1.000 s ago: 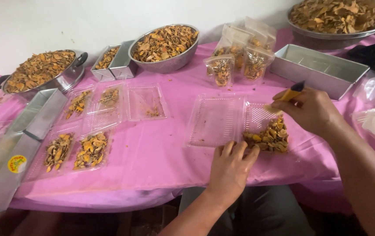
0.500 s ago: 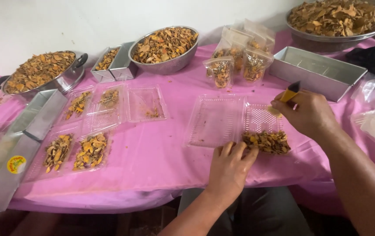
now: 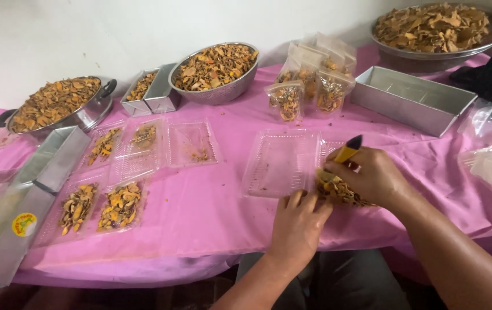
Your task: Sorting and packaging dried tea leaves into plastic containers using hands and a brush
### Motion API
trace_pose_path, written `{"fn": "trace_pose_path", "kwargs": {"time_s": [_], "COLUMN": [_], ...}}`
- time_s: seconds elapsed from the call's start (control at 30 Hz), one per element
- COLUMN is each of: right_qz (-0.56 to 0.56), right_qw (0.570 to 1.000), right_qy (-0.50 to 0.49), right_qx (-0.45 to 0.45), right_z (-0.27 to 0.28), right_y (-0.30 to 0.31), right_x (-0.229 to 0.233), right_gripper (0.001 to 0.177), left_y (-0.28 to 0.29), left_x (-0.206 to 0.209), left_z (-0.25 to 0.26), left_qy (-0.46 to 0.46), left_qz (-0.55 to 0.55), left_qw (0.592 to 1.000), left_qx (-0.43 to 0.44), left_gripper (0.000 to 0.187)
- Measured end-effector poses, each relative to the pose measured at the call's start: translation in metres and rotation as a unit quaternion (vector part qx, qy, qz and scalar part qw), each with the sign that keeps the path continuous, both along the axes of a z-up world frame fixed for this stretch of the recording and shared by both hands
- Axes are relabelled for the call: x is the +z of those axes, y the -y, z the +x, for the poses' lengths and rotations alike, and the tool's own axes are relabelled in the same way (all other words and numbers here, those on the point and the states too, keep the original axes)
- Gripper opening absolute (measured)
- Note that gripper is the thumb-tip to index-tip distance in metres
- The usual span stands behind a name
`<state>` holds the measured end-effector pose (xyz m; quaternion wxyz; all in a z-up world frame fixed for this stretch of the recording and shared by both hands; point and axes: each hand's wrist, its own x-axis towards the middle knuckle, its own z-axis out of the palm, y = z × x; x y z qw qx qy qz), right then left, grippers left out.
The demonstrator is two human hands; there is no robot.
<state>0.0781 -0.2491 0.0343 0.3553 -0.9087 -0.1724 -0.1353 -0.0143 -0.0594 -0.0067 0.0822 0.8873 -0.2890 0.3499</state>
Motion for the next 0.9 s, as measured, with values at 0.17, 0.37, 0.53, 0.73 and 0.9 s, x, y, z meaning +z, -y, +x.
{"fn": "trace_pose_path", "kwargs": {"time_s": [0.17,0.37,0.53,0.73,0.9], "right_qz": [0.151,0.289,0.306,0.331,0.330], "right_qw": [0.986,0.955,0.950,0.941,0.943], "right_qy": [-0.016,0.026,0.026,0.002,0.022], "right_qx": [-0.071,-0.056,-0.062,-0.065,-0.048], "right_z": [-0.025,-0.015,0.010,0.013,0.010], "right_y": [0.018,0.042,0.050,0.058,0.060], "right_x": [0.030,0.033,0.001,0.000,-0.001], "right_gripper": [0.018,0.028,0.028,0.026,0.024], "left_y": [-0.001,0.011,0.039,0.049,0.040], "left_x": [0.014,0.028,0.037,0.044,0.047], "left_z": [-0.003,0.024,0.079,0.092,0.092], "left_qy": [-0.057,-0.081,-0.206,-0.291,-0.270], "left_qz": [-0.048,-0.053,0.023,0.065,0.033], "left_qw": [0.997,0.994,0.976,0.952,0.959], "left_qx": [-0.031,-0.058,-0.074,-0.076,-0.086], "left_gripper": [0.023,0.025,0.031,0.038,0.016]}}
